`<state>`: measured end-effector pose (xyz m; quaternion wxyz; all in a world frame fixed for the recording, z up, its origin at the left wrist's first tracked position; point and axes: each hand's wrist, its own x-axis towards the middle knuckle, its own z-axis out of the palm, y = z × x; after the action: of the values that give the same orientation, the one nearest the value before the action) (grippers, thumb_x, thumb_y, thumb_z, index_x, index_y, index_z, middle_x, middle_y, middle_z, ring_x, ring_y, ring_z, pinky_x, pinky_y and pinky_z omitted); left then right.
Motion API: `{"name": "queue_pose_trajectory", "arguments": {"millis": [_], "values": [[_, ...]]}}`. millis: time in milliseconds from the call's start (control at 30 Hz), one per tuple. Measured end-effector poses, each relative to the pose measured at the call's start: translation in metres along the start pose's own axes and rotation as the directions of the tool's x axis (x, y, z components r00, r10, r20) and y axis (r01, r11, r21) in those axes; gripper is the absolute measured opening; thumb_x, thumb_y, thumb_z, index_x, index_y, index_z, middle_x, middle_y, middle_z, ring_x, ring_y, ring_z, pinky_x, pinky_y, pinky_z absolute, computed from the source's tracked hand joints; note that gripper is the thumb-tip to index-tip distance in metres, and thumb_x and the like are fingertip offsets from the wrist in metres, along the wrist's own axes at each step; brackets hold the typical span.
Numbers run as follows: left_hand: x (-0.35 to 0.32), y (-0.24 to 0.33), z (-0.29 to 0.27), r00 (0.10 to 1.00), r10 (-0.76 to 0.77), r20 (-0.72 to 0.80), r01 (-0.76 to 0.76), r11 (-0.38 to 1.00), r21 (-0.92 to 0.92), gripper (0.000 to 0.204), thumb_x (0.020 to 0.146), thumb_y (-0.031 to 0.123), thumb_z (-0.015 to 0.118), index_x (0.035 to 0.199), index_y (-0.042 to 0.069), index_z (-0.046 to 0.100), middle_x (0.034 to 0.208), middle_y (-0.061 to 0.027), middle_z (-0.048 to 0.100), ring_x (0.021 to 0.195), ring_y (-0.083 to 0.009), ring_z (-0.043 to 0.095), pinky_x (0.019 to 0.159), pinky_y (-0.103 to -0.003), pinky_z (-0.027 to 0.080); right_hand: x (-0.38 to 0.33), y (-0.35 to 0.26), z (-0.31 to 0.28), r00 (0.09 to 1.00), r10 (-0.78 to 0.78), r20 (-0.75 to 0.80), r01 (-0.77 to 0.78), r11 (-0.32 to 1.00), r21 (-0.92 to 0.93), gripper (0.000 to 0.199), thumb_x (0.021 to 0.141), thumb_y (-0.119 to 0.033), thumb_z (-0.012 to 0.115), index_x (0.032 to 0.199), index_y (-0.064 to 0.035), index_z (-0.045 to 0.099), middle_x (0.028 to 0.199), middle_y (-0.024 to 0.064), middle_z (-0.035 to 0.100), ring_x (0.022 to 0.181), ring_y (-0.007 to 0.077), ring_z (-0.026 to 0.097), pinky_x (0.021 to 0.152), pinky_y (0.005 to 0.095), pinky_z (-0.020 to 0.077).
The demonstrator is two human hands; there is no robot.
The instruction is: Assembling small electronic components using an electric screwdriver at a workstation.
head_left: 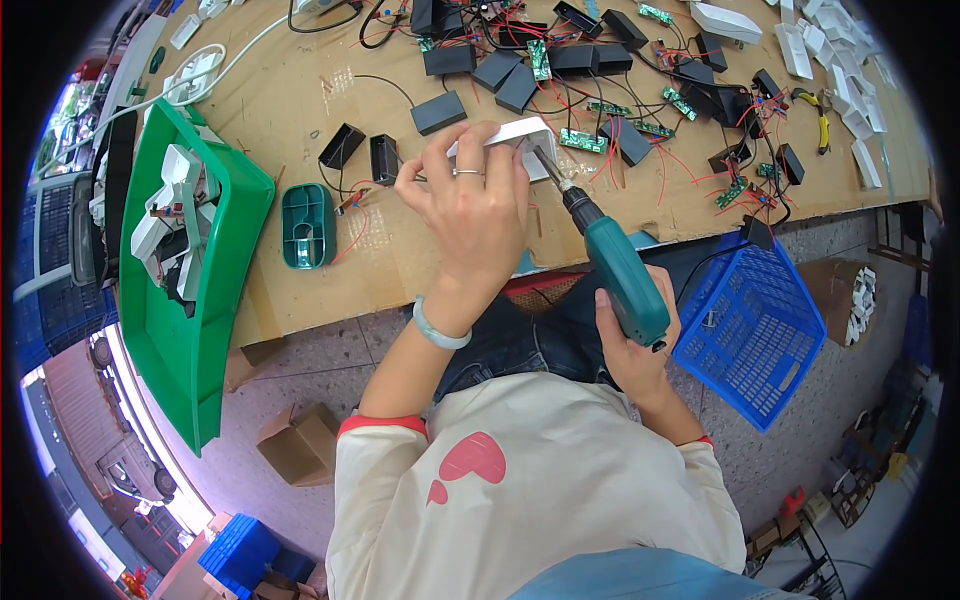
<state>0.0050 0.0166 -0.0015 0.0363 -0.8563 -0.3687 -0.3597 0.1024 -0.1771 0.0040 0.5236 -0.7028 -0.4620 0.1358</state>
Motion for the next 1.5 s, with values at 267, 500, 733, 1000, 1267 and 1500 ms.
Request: {"name": "queue_pose_trajectory", "arguments": {"millis": [267,500,733,1000,1267,1500], "values": [[0.001,0.000,-0.002,1.000,-0.010,0.006,0.010,1.000,0.020,0.009,0.083,0.015,0.079,0.089,0.012,0.073,0.118,0.0011,0.069,0.116,-0.0251,0.058,0.099,-0.048,0.032,-0.004,-0.003,-0.003,0.997,0.073,-0.006,-0.073,0.996,0.042,0.028,0.085,0.004,0.077,0.112,0.0044,0.067,0.108,0.0180,0.067,0.098,0.0293,0.066,0.086,0.0365,0.0536],[0.002,0.001,-0.003,1.000,-0.014,0.013,0.014,1.000,0.017,0.008,0.083,0.015,0.079,0.088,0.012,0.073,0.117,0.0007,0.069,0.116,-0.0255,0.058,0.098,-0.048,0.032,-0.009,-0.007,-0.010,0.997,0.075,-0.011,-0.074,0.996,0.049,0.029,0.085,0.004,0.077,0.113,0.0049,0.068,0.113,0.0191,0.068,0.101,0.0292,0.066,0.086,0.0362,0.0539],[0.002,0.000,-0.003,1.000,-0.009,0.014,0.009,1.000,-0.015,0.010,0.085,0.015,0.076,0.091,0.009,0.071,0.118,-0.0016,0.066,0.117,-0.0263,0.057,0.098,-0.052,0.033,-0.019,-0.012,-0.014,0.977,0.212,-0.018,-0.210,0.973,0.091,0.028,0.083,0.004,0.077,0.110,0.0045,0.069,0.111,0.0181,0.069,0.100,0.0314,0.066,0.085,0.0375,0.0542],[-0.003,-0.002,-0.008,0.999,-0.024,0.035,0.026,0.997,-0.078,0.014,0.087,0.017,0.077,0.097,0.009,0.074,0.128,-0.0059,0.064,0.125,-0.0322,0.053,0.101,-0.052,0.033,-0.024,-0.014,-0.018,0.969,0.249,-0.011,-0.247,0.965,0.089,0.027,0.083,0.004,0.077,0.109,0.0041,0.070,0.110,0.0177,0.068,0.099,0.0320,0.066,0.083,0.0385,0.0540],[-0.010,-0.016,-0.042,0.967,0.185,0.172,-0.129,0.947,-0.294,0.018,0.079,0.021,0.085,0.091,0.012,0.076,0.145,-0.0079,0.059,0.140,-0.0381,0.045,0.107,-0.053,0.035,-0.040,-0.006,-0.026,0.944,0.326,-0.043,-0.321,0.942,0.093,0.027,0.083,0.002,0.077,0.109,0.0042,0.070,0.108,0.0185,0.067,0.097,0.0311,0.065,0.081,0.0377,0.0539],[-0.001,-0.020,-0.039,0.976,0.166,0.140,-0.126,0.957,-0.261,0.014,0.079,0.015,0.085,0.089,0.010,0.077,0.144,-0.0099,0.061,0.141,-0.0400,0.044,0.110,-0.052,0.037,-0.046,-0.006,-0.025,0.959,0.282,-0.013,-0.280,0.957,0.073,0.028,0.083,0.002,0.077,0.110,0.0044,0.069,0.110,0.0186,0.066,0.096,0.0303,0.065,0.081,0.0371,0.0536]]}}
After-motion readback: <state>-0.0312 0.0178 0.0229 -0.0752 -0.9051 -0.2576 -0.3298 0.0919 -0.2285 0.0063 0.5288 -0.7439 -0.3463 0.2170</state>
